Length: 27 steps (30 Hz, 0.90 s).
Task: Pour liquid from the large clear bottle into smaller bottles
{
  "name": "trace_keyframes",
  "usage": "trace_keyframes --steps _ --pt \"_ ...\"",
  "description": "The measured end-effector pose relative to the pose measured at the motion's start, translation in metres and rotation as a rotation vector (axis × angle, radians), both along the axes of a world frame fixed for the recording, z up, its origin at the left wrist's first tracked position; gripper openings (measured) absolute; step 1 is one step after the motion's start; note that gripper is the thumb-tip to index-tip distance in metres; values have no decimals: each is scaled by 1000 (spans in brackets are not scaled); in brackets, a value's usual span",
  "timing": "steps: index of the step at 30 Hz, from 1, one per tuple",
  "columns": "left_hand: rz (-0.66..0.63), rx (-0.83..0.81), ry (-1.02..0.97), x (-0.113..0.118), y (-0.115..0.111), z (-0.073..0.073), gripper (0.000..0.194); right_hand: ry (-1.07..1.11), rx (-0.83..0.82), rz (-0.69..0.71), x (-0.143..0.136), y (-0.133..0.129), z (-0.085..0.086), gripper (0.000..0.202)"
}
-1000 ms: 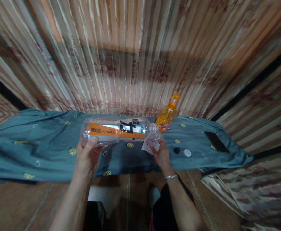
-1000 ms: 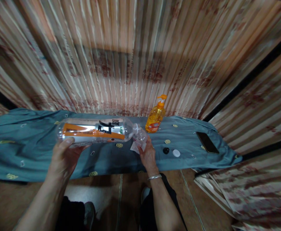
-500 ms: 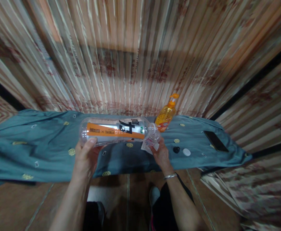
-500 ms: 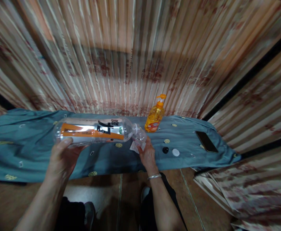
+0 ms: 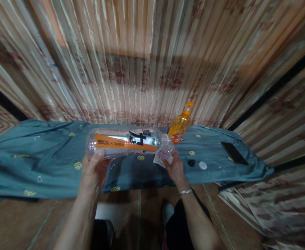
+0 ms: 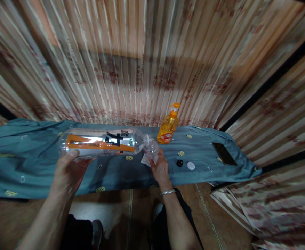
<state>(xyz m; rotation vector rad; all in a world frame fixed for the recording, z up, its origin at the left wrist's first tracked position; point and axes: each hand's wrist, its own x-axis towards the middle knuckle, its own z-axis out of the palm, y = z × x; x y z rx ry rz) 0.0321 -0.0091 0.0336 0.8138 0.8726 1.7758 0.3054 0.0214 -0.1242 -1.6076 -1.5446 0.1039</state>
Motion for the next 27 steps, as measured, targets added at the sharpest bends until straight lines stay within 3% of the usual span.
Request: trace_keyframes --steps 19,27 --pt "27 -14 -7 -1 2 -8 43 -22 0 -19 1 -1 1 53" --pt "32 -41 -21 -1 0 -7 52 -32 -6 -16 0 -1 3 57"
